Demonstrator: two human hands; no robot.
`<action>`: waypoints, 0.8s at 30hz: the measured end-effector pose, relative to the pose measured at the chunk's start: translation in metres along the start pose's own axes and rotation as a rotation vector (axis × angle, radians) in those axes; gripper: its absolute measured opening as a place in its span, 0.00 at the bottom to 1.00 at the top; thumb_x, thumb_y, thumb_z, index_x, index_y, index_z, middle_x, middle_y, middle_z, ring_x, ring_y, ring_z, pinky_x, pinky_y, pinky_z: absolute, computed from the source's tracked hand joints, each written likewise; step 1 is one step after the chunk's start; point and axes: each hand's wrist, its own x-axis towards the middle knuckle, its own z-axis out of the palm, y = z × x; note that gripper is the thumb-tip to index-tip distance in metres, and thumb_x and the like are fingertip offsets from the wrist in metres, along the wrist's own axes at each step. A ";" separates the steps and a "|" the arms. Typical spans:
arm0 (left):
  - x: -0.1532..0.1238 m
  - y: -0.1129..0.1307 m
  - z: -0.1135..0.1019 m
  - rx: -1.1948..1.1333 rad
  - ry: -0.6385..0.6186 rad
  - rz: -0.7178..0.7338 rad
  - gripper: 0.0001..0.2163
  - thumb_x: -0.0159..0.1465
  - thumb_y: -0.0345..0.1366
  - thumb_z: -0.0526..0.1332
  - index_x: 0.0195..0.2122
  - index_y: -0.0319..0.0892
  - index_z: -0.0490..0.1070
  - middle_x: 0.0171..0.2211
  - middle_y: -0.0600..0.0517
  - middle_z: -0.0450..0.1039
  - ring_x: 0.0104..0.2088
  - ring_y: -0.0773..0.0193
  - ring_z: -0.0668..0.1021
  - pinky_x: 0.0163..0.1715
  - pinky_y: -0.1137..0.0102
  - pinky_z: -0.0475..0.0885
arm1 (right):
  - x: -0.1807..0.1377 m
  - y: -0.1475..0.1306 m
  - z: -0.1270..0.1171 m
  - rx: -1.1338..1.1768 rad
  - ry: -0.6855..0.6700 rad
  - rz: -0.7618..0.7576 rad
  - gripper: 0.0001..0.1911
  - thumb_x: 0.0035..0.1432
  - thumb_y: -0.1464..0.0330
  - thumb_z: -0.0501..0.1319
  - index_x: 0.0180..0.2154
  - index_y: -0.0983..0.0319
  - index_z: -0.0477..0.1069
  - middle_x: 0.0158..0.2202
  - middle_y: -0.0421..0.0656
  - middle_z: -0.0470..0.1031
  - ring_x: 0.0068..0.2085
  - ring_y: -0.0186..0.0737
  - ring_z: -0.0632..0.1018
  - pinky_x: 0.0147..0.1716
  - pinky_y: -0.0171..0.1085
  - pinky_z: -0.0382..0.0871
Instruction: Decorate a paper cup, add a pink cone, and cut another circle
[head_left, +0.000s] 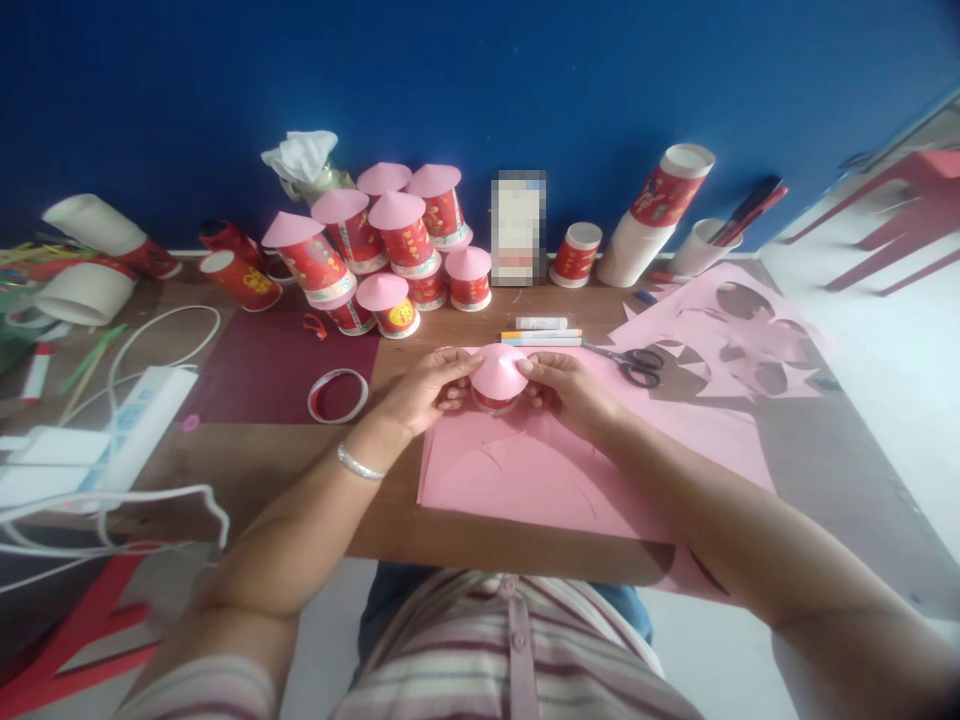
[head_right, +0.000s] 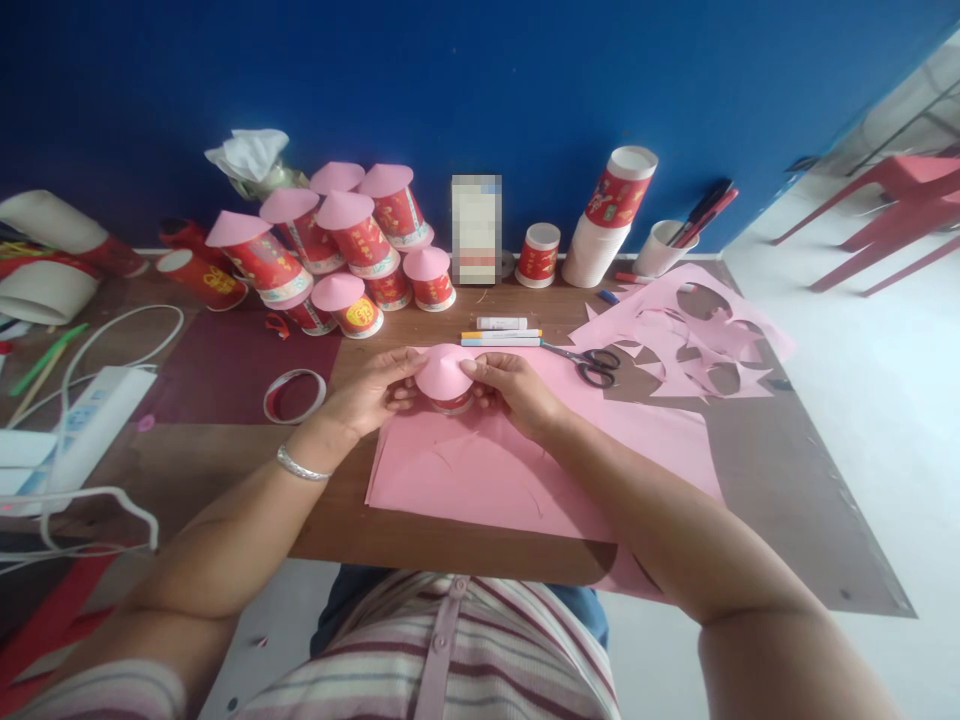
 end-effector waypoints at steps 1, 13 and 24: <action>0.000 0.000 0.000 -0.004 0.007 -0.002 0.21 0.51 0.45 0.81 0.33 0.39 0.75 0.20 0.61 0.60 0.17 0.79 0.60 0.16 0.83 0.50 | 0.000 0.000 0.000 0.000 0.001 0.001 0.29 0.42 0.47 0.80 0.24 0.61 0.70 0.20 0.37 0.67 0.24 0.31 0.65 0.24 0.36 0.53; -0.001 -0.001 0.003 -0.030 0.064 0.008 0.22 0.49 0.44 0.81 0.29 0.41 0.68 0.20 0.61 0.61 0.18 0.77 0.63 0.15 0.81 0.51 | 0.000 0.000 0.003 0.030 0.026 -0.006 0.29 0.40 0.48 0.81 0.24 0.60 0.69 0.21 0.36 0.66 0.24 0.32 0.66 0.25 0.36 0.52; -0.003 -0.005 0.004 -0.042 0.063 -0.003 0.19 0.50 0.41 0.80 0.30 0.40 0.70 0.20 0.59 0.63 0.19 0.76 0.65 0.17 0.80 0.55 | 0.004 -0.001 -0.001 0.047 0.035 -0.003 0.28 0.43 0.50 0.80 0.23 0.59 0.67 0.21 0.38 0.64 0.25 0.33 0.63 0.25 0.38 0.55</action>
